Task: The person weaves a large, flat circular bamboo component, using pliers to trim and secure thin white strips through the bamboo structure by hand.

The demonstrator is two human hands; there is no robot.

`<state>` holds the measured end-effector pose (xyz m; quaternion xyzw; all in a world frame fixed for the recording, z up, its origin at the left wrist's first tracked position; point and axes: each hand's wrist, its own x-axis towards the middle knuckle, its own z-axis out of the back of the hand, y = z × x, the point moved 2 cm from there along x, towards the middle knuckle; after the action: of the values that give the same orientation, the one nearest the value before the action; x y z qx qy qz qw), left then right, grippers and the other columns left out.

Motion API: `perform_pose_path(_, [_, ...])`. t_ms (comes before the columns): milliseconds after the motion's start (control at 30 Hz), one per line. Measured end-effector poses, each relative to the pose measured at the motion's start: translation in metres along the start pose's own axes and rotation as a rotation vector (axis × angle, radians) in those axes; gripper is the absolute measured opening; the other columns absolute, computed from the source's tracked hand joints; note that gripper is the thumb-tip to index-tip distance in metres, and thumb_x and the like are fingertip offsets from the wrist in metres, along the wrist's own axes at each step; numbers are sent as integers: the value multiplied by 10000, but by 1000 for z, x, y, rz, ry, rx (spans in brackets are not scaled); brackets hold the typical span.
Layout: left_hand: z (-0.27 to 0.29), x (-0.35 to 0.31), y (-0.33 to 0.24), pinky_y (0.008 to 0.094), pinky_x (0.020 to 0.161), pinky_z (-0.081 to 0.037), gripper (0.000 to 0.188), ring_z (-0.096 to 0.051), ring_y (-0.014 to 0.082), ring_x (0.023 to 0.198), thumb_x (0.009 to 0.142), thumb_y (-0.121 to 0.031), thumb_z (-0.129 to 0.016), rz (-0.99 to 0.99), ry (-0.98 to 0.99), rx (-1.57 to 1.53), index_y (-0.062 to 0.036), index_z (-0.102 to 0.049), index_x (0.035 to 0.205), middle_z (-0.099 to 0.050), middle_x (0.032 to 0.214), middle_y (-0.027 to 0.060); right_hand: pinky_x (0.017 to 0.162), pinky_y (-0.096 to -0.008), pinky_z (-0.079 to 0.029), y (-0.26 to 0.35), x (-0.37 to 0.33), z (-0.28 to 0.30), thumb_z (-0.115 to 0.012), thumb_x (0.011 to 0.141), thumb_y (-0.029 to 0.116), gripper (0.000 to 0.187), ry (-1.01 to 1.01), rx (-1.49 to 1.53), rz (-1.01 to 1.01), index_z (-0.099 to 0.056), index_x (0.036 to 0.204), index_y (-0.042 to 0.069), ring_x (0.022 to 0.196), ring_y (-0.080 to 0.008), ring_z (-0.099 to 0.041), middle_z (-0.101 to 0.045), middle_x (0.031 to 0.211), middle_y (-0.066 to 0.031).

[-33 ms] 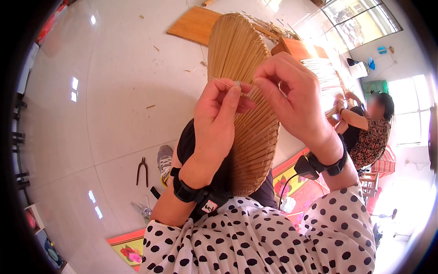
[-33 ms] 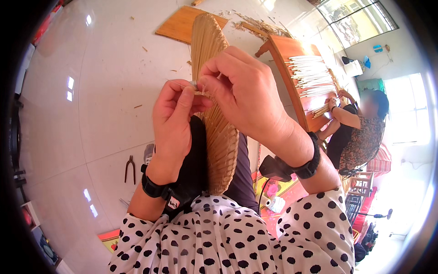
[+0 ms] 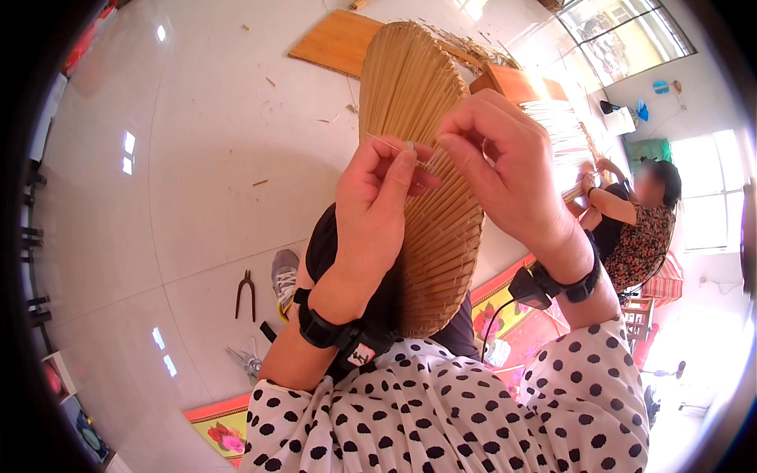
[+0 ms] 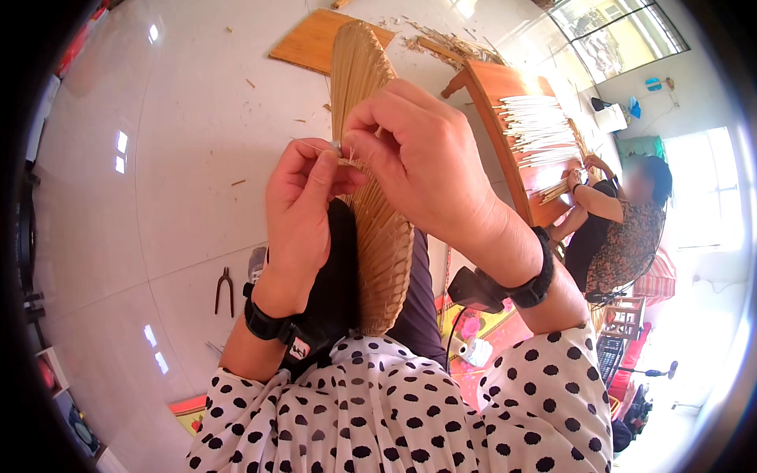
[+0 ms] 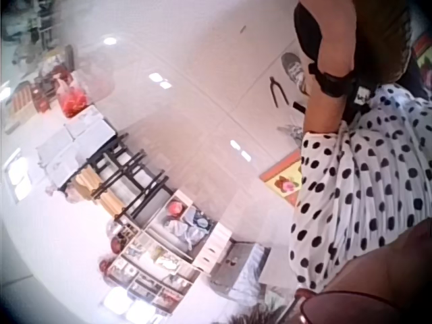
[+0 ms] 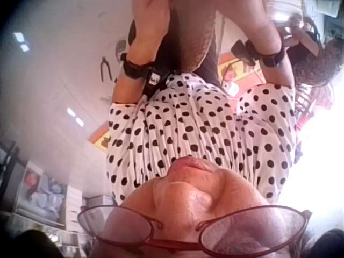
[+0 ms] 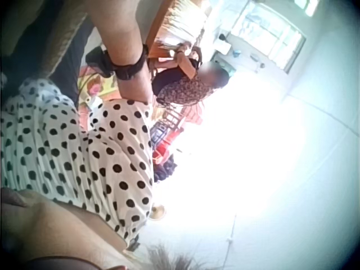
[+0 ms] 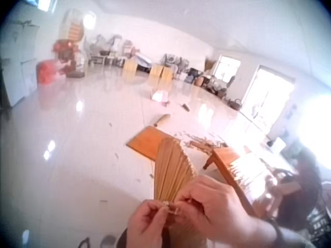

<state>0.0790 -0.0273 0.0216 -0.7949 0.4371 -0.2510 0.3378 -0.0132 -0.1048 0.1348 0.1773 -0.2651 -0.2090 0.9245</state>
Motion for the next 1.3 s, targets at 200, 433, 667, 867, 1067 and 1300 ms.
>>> perform_pose_path(200, [13,-2,7,237,735,-494,104,-668,116,801,1019,-123,-530,89,-26,-44,-25,-564,1018,-691,1006,79,606,-349,-496,-1,0,-7,-705,814,52,68,33,-54,42,-646,845,44,694,-289,-611,-610,799,-92])
perform_pose_path(433, [15,1,9,268,737,-533,117,-672,150,796,1021,-152,-539,92,-53,-128,-44,-576,998,-672,970,76,714,-376,-509,-2,7,-3,-709,792,52,119,30,-94,160,-670,905,45,832,-312,-625,-635,852,-96])
perform_pose_path(667, [14,3,11,257,740,-512,144,-659,140,783,1011,-195,-574,108,-83,-237,-52,-585,1006,-681,971,83,782,-391,-512,-8,7,4,-727,743,34,275,-14,-201,171,-679,1014,46,902,-329,-609,-650,968,-117])
perform_pose_path(867, [8,2,14,236,726,-487,146,-639,119,778,996,-177,-604,64,-104,-265,-31,-603,996,-679,937,57,799,-394,-505,-2,2,-3,-771,669,47,318,128,-264,215,-691,976,57,951,-294,-592,-635,933,-85])
perform_pose_path(1067, [2,-1,17,237,717,-486,128,-635,115,765,986,-159,-618,56,-84,-316,-32,-612,997,-672,919,51,727,-353,-501,-5,-1,-7,-769,676,-5,220,135,-274,274,-706,882,37,847,-263,-603,-634,879,-82])
perform_pose_path(1300, [3,-2,15,245,710,-485,134,-640,120,766,986,-170,-617,89,-102,-326,-37,-610,999,-670,916,46,746,-383,-480,-3,-6,-4,-750,704,53,179,85,-259,212,-706,876,71,872,-267,-587,-623,852,-45])
